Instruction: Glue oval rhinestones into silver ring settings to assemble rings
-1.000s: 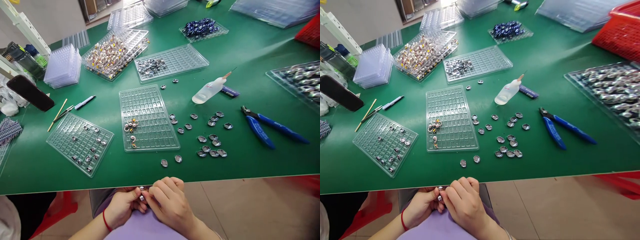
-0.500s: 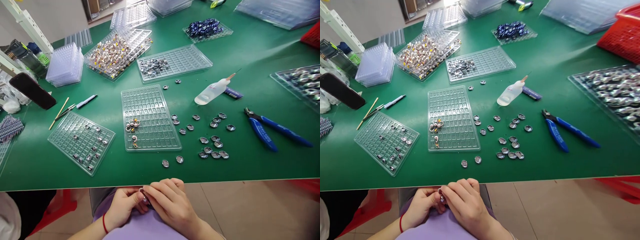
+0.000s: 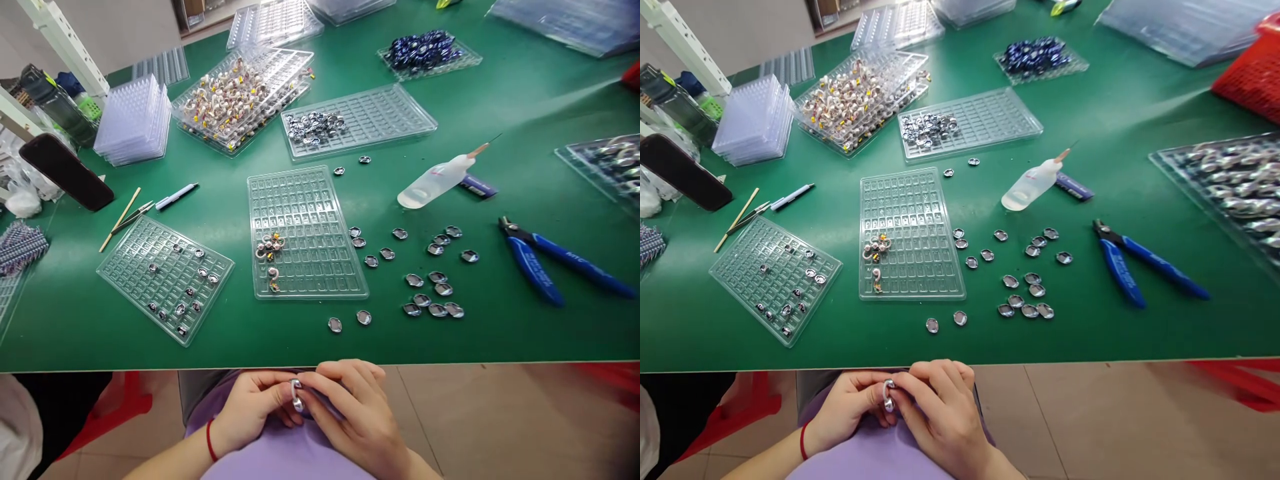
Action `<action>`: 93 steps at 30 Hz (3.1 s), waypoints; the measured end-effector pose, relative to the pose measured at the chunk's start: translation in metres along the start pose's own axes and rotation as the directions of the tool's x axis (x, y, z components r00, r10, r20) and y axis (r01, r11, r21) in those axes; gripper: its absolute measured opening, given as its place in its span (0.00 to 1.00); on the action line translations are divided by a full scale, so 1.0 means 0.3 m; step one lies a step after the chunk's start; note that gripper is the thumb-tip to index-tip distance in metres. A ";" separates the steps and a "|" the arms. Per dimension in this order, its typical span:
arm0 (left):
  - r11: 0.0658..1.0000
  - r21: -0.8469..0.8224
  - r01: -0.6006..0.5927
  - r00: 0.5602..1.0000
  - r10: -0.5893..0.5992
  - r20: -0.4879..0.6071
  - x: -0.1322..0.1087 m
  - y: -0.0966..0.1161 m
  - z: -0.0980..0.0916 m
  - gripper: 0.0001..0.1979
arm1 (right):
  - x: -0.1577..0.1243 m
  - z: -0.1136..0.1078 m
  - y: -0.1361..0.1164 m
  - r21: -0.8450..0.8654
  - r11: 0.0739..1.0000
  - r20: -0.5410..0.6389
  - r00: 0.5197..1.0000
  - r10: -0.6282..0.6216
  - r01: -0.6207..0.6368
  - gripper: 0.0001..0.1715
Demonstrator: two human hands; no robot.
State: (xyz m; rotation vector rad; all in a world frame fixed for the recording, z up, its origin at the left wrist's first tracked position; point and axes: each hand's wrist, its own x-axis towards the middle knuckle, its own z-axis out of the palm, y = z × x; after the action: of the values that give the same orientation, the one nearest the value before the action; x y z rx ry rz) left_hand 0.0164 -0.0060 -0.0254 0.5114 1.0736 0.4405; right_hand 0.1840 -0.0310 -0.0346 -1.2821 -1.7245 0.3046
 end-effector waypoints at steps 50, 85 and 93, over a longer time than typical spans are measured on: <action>0.965 -0.219 -0.144 0.987 0.124 -0.104 0.072 -0.067 0.048 0.18 | 0.028 0.032 -0.011 -0.160 0.980 -0.006 0.992 0.123 -0.123 0.14; 0.988 -0.136 -0.066 0.998 0.063 -0.026 0.046 -0.017 0.019 0.20 | 0.016 0.022 0.010 -0.092 0.995 -0.020 0.999 0.026 -0.027 0.09; 0.992 -0.095 -0.083 0.996 0.085 0.014 0.037 -0.008 0.019 0.20 | 0.015 -0.003 0.016 -0.060 0.997 0.040 0.998 -0.052 0.054 0.13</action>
State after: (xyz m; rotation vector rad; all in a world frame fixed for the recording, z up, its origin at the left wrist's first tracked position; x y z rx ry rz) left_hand 0.0262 -0.0026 -0.0325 0.4775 1.0113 0.5567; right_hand 0.1877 -0.0256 -0.0349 -1.2797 -1.8095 0.2483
